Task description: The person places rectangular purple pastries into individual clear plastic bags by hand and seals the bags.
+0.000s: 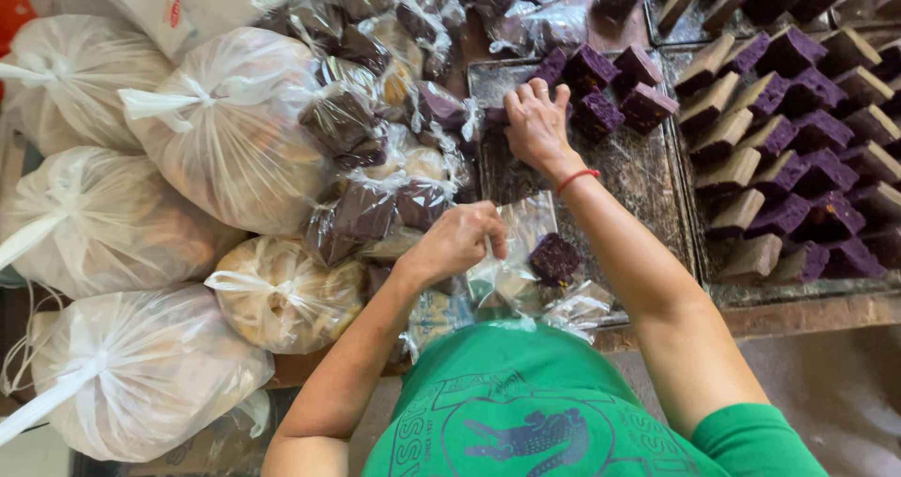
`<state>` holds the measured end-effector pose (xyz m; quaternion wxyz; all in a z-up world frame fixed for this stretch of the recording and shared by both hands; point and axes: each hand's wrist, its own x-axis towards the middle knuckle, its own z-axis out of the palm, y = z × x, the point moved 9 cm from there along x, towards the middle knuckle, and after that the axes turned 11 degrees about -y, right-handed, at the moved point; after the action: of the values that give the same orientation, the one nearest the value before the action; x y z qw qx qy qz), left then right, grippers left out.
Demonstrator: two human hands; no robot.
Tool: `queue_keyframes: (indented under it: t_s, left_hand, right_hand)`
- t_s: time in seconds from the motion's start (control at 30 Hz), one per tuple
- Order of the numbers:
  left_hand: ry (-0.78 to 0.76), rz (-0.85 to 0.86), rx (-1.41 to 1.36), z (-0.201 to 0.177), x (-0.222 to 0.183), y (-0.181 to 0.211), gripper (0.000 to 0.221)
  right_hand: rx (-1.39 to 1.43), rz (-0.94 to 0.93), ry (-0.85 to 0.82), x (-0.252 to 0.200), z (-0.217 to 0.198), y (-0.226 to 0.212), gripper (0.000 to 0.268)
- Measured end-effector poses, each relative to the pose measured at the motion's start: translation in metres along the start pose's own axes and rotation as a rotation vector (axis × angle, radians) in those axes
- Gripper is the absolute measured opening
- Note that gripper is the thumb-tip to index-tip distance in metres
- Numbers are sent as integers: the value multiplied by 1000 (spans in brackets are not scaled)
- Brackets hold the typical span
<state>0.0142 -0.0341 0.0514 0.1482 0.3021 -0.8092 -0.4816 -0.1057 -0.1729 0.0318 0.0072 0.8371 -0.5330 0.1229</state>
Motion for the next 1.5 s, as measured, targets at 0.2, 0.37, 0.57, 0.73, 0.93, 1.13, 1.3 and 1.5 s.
queue_keyframes:
  t_s: [0.2,0.37,0.57,0.73,0.93,1.13,1.3,1.5]
  left_hand:
    - [350,-163,121,-46,21,-37,29]
    - [534,-63,-21,-38,53,14,41]
    - [492,192,57,9,51,76,33]
    - [347,22,366,15,57,50,33]
    - [175,-215,-363,4,62,13,45]
    - [78,-190,-686,14,70,23,65]
    - [190,-101,-433,-10,64,33,52]
    - [271,157,337,-8,55,43,44]
  right_hand:
    - [690,397,49,-52,-39,37,35]
    - [2383,145,331,-114,-82,-7,32]
    - [1994,207,707,-154,-86,44,13]
    - [2014,339,660,-170,-75,43,16]
    - [1657,370,462,-177,-73,9,25]
    - [1624,336,509,-177,-86,-2,37]
    - [610,151,532,-185,-158,-40,47]
    - [314,75,225,-174,-161,-65,41]
